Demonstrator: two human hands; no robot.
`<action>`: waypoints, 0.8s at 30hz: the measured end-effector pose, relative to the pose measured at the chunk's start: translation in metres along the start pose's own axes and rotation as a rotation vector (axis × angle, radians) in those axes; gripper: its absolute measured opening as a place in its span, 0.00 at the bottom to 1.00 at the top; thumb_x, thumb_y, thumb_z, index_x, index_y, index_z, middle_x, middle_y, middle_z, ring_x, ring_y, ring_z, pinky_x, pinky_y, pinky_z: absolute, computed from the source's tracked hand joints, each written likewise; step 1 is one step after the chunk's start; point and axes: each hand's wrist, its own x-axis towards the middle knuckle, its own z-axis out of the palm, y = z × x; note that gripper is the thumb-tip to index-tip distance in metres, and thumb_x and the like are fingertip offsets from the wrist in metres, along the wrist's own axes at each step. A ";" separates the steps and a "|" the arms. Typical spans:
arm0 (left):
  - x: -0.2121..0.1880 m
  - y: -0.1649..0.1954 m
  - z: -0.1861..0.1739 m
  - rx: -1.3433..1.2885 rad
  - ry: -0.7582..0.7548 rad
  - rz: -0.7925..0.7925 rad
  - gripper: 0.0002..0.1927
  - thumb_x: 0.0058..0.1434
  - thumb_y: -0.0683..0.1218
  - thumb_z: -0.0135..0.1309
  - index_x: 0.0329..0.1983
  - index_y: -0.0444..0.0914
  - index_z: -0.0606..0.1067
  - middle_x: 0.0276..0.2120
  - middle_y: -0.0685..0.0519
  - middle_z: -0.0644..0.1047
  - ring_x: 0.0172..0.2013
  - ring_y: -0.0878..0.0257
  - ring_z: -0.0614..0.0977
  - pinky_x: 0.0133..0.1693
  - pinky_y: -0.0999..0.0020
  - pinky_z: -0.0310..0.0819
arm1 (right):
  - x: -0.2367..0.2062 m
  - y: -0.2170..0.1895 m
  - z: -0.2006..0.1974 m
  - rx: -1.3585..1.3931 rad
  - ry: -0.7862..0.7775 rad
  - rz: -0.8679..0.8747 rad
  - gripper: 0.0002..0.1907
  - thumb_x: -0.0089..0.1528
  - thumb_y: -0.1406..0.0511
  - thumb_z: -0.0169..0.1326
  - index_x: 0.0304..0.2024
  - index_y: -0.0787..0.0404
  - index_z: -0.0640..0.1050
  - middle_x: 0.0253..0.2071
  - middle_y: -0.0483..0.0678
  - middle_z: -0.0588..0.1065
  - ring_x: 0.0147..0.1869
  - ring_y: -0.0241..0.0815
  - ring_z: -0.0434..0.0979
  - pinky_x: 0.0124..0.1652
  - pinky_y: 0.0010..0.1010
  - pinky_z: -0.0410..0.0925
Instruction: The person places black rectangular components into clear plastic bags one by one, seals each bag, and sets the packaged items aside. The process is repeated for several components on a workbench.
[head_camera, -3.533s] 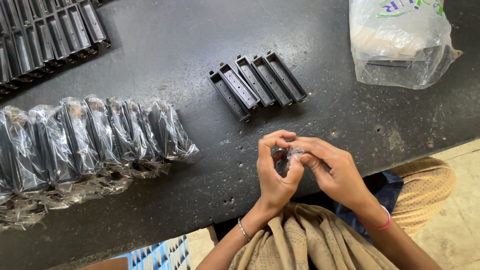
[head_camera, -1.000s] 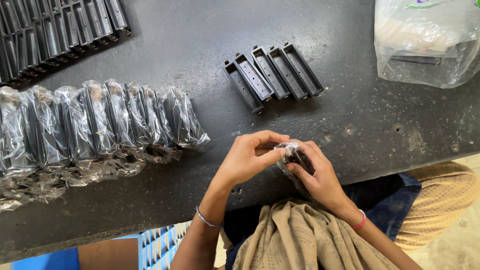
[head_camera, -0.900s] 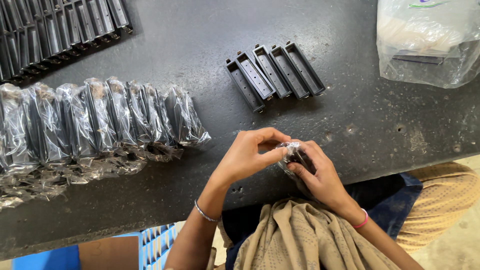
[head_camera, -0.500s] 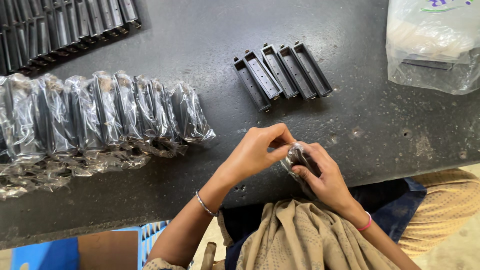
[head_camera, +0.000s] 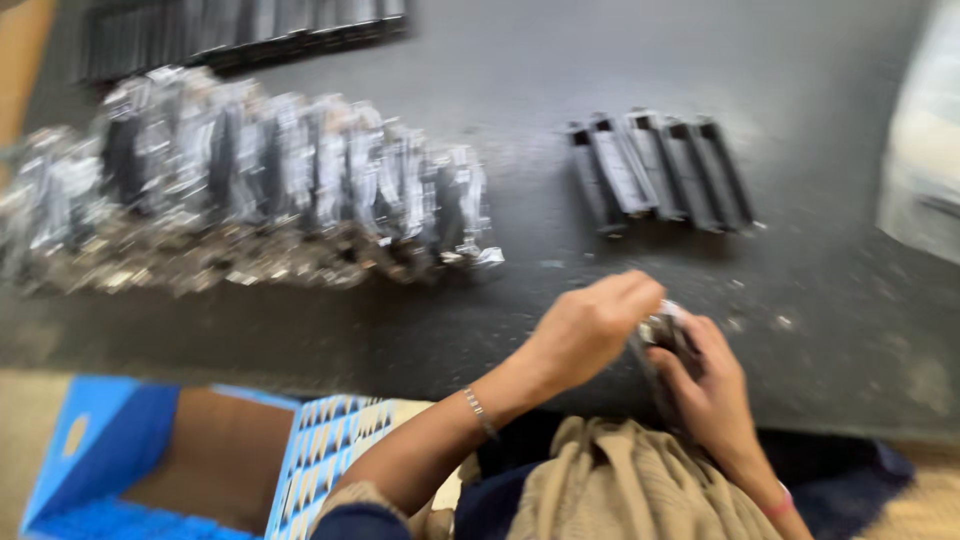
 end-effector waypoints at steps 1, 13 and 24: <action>-0.004 -0.002 -0.004 -0.005 0.000 0.004 0.08 0.62 0.38 0.51 0.44 0.36 0.70 0.40 0.49 0.74 0.44 0.51 0.81 0.42 0.60 0.77 | -0.001 -0.002 0.004 -0.015 0.006 0.024 0.21 0.60 0.67 0.60 0.55 0.66 0.74 0.44 0.49 0.72 0.46 0.41 0.72 0.48 0.27 0.66; -0.031 -0.013 -0.022 -0.303 0.127 -0.110 0.13 0.69 0.40 0.50 0.56 0.38 0.70 0.51 0.51 0.75 0.48 0.58 0.84 0.50 0.69 0.83 | 0.005 -0.027 0.027 0.342 -0.022 0.074 0.23 0.65 0.67 0.56 0.61 0.67 0.71 0.50 0.45 0.73 0.52 0.32 0.72 0.52 0.22 0.66; -0.051 0.028 -0.036 -0.698 0.143 -0.576 0.51 0.61 0.59 0.58 0.79 0.33 0.50 0.62 0.34 0.72 0.54 0.48 0.81 0.55 0.56 0.80 | 0.053 -0.094 0.041 0.486 -0.072 -0.012 0.28 0.73 0.56 0.44 0.70 0.65 0.64 0.61 0.50 0.70 0.66 0.39 0.68 0.63 0.32 0.64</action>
